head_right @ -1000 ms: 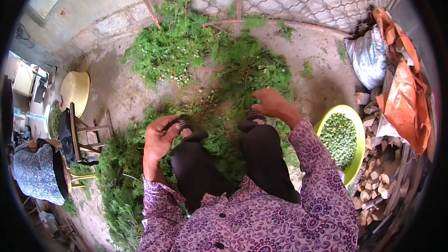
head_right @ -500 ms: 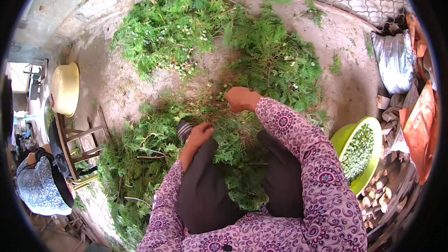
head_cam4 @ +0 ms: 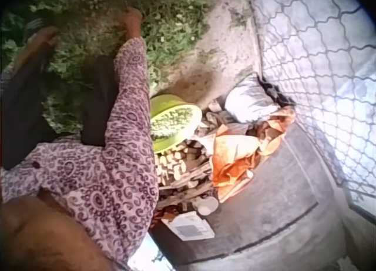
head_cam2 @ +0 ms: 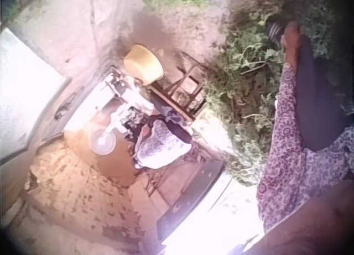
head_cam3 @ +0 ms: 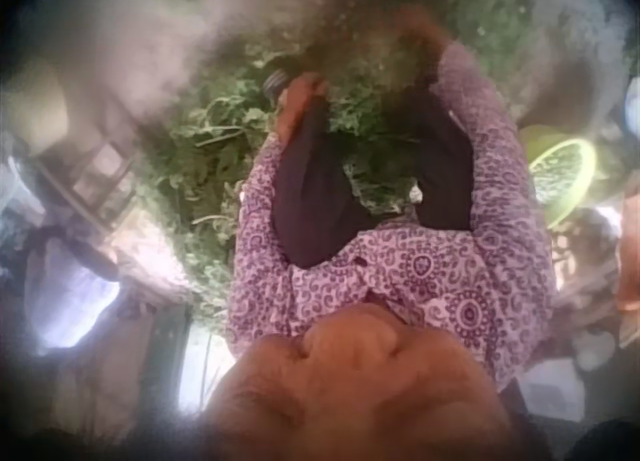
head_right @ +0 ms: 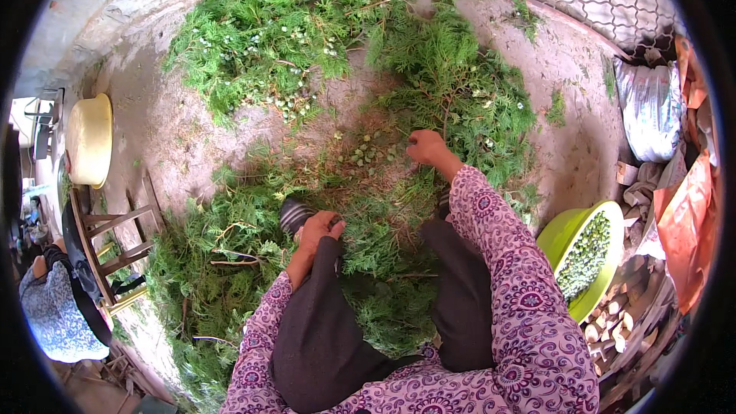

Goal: The person picks small green fruits from cedar branches by hand and drops them into a green bowl. The person handles the branches one at a time, stripping the fruits from them and setting the branches aside.

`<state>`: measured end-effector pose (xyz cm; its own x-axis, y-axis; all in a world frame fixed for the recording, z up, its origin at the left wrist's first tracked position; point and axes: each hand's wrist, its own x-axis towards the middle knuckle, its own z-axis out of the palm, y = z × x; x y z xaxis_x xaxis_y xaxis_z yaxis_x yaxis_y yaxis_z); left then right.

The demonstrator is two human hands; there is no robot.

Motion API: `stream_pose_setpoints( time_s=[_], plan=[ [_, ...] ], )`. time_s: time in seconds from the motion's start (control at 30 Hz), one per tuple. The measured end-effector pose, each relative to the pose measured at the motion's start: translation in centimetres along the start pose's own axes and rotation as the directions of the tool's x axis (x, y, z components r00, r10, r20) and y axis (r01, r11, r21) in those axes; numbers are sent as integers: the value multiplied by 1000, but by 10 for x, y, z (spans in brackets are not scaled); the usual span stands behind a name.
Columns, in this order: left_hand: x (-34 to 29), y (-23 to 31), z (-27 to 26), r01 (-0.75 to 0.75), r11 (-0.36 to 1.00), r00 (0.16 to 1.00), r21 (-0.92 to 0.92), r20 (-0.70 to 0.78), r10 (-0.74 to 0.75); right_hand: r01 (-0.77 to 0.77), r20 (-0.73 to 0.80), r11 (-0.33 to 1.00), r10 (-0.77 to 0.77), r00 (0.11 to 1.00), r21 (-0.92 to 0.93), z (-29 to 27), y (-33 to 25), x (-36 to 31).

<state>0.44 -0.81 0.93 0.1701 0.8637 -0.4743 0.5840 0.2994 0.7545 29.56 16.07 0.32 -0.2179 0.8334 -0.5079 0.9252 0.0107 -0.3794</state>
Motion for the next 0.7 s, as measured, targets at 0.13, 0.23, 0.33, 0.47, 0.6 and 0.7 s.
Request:
stream_pose_setpoints(
  time_s=[0.13, 0.23, 0.33, 0.47, 0.6, 0.7],
  plan=[
    [-2, -8, 0, -100, 995, 993, 24, -57, 102, 66, 16, 996, -67, 998, 66, -20, -15, 3],
    [-2, 0, 0, -89, 996, 995, 21, -48, 90, 229, -26, 969, -228, 973, 87, -24, -32, 12],
    [0, -2, 1, -76, 996, 996, 41, -45, 78, 285, -34, 957, -283, 958, 52, -8, -36, 12],
    [-3, 5, -1, -44, 997, 996, 59, -80, 49, 209, -65, 971, -218, 974, -120, 7, -47, -13],
    [-1, 9, 1, -6, 999, 997, 36, -71, 9, 190, -88, 980, -195, 977, -59, 15, -29, -13],
    [0, 11, -1, -56, 994, 996, 95, -64, 62, 182, 71, 967, -197, 978, 179, 8, -16, -14]
  ],
)
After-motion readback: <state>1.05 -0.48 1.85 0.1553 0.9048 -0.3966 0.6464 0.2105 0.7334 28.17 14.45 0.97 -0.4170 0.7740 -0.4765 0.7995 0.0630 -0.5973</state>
